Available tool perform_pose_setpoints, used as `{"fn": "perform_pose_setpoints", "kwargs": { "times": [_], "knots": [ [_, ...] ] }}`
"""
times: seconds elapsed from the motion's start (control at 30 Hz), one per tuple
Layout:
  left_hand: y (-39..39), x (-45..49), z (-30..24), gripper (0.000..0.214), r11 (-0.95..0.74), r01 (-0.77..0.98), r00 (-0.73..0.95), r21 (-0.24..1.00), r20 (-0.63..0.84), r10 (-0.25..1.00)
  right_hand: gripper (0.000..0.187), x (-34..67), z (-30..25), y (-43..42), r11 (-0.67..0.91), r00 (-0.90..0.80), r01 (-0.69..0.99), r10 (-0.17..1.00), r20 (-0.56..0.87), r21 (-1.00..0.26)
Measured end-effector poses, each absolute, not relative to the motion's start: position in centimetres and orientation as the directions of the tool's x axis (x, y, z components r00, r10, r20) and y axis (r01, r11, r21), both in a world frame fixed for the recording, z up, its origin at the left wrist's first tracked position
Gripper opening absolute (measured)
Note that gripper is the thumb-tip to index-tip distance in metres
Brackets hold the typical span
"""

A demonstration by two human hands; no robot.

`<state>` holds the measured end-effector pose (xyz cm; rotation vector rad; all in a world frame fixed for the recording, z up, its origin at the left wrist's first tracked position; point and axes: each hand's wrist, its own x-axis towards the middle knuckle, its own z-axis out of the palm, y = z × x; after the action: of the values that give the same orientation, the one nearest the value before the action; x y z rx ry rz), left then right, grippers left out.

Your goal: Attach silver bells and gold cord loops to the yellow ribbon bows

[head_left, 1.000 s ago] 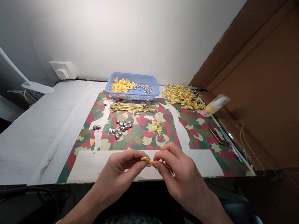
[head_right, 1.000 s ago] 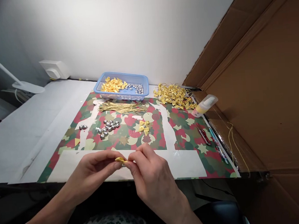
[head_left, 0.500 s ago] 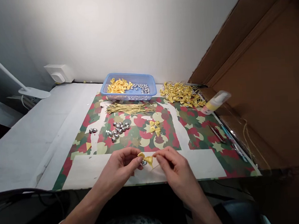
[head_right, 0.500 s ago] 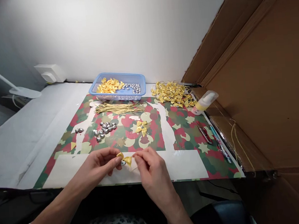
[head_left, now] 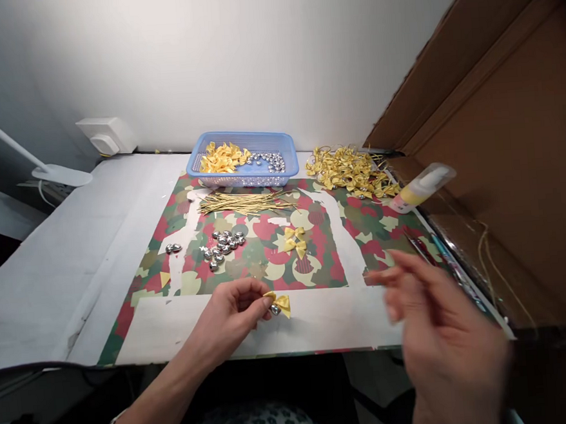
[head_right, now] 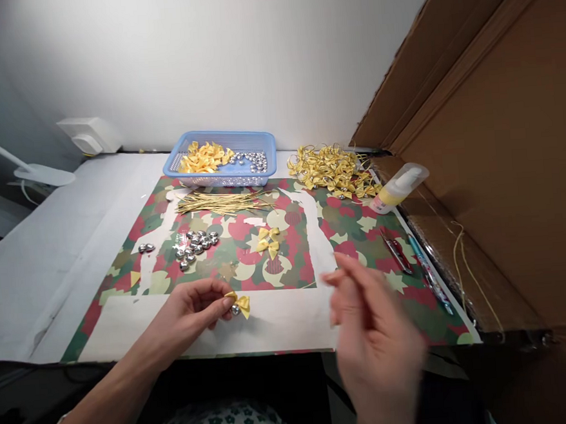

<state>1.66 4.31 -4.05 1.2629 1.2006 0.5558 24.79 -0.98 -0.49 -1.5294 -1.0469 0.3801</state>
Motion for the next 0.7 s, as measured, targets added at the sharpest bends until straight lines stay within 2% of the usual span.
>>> {"fn": "perform_pose_setpoints", "kwargs": {
  "times": [0.07, 0.1, 0.2, 0.43, 0.57, 0.7],
  "knots": [
    [4.4, 1.8, -4.1, 0.025, 0.256, 0.299, 0.369, 0.919, -0.359, 0.857, 0.028, 23.9, -2.3, -0.6, -0.001, 0.288, 0.363, 0.951, 0.111, -0.932],
    [4.4, 1.8, -4.2, 0.025, 0.237, 0.311, 0.380, 0.920, -0.349, 0.857, 0.030, 23.4, -3.1, -0.3, -0.029, 0.150, 0.354, 0.988, 0.026, -0.935],
    [4.4, 1.9, -4.1, 0.022, 0.151, 0.355, 0.395, 0.922, -0.295, 0.870, 0.024, 21.4, -4.3, 0.3, -0.055, -0.047, 0.425, 0.995, -0.082, -0.904],
    [3.9, 1.5, -3.7, 0.015, -0.073, 0.530, 0.340, 0.845, -0.132, 0.931, 0.019, 19.8, -5.6, 0.8, -0.021, -0.053, 0.520, 0.997, -0.057, -0.854],
    [4.5, -0.3, -3.5, 0.015, -0.114, 0.575, 0.271, 0.810, -0.058, 0.961, 0.021, 19.9, -5.7, 1.1, -0.010, -0.049, 0.538, 0.998, -0.043, -0.843],
    [6.6, -3.0, -2.4, 0.016, -0.119, 0.621, 0.132, 0.775, 0.047, 0.990, 0.027, 20.1, -5.9, 1.2, -0.047, -0.005, 0.524, 0.998, -0.059, -0.850]
  ]
}}
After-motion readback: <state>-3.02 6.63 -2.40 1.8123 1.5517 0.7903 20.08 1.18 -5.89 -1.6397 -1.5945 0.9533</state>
